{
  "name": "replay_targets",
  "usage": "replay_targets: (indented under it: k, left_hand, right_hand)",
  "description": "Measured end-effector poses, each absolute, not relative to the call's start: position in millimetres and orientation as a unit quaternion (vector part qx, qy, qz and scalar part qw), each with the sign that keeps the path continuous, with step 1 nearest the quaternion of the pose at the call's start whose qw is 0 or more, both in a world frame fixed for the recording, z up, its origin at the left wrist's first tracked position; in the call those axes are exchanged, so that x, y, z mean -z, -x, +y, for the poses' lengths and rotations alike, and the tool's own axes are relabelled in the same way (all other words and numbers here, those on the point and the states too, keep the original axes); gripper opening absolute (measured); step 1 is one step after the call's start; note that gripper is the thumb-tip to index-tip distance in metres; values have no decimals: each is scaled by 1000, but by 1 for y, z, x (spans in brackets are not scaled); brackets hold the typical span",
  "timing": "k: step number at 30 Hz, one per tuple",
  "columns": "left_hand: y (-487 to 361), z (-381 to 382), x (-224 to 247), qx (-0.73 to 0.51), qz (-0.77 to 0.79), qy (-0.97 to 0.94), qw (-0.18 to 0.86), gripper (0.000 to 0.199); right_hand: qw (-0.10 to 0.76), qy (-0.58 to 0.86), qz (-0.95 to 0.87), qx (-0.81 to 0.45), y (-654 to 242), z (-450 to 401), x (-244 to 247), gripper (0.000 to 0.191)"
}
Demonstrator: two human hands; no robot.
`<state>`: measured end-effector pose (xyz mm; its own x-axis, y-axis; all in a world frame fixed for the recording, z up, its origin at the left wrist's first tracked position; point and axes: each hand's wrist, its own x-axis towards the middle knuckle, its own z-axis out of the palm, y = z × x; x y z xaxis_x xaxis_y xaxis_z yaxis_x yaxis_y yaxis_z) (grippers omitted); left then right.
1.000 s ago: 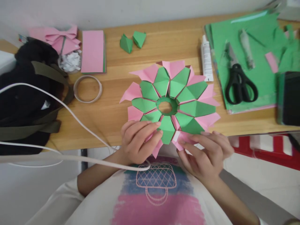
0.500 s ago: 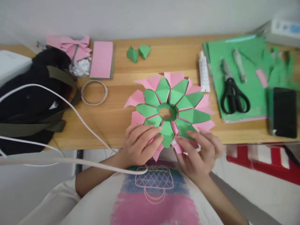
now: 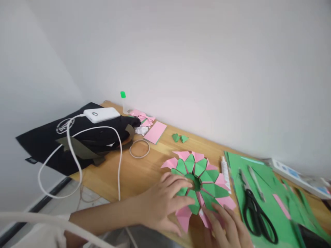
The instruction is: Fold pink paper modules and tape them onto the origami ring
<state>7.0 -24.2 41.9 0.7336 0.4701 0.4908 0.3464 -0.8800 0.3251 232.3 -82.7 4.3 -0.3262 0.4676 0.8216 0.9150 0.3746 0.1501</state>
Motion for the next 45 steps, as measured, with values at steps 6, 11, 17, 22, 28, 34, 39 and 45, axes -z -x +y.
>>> replay_targets:
  k: [6,11,17,22,28,34,39,45]
  left_hand:
    - [19,-21,-63,-314,254,-907,123,53]
    - [47,-24,-74,-324,335,-876,122,27]
    - [54,-21,-81,-348,366,-855,118,14]
    - [42,-23,-74,-318,335,-878,125,19]
    - [40,-1,-66,-170,543,-820,59,22]
    - [31,80,-54,-66,689,-722,-13,39]
    - [21,110,-48,16,730,-683,-26,53]
    - [15,108,-49,68,726,-682,-53,60]
  right_hand:
    - [382,504,-731,256,-221,-83,-1,13]
    - [350,518,-741,244,-224,-90,3,13]
    - [356,531,-739,212,-220,-94,3,15]
    - [363,533,-738,198,-217,-93,9,13]
    - [389,531,-726,201,-216,-89,9,13]
    - [434,518,-712,189,-212,-85,6,11]
    - [469,530,-686,166,-212,-86,8,9]
    - [497,529,-677,123,-210,-84,7,7]
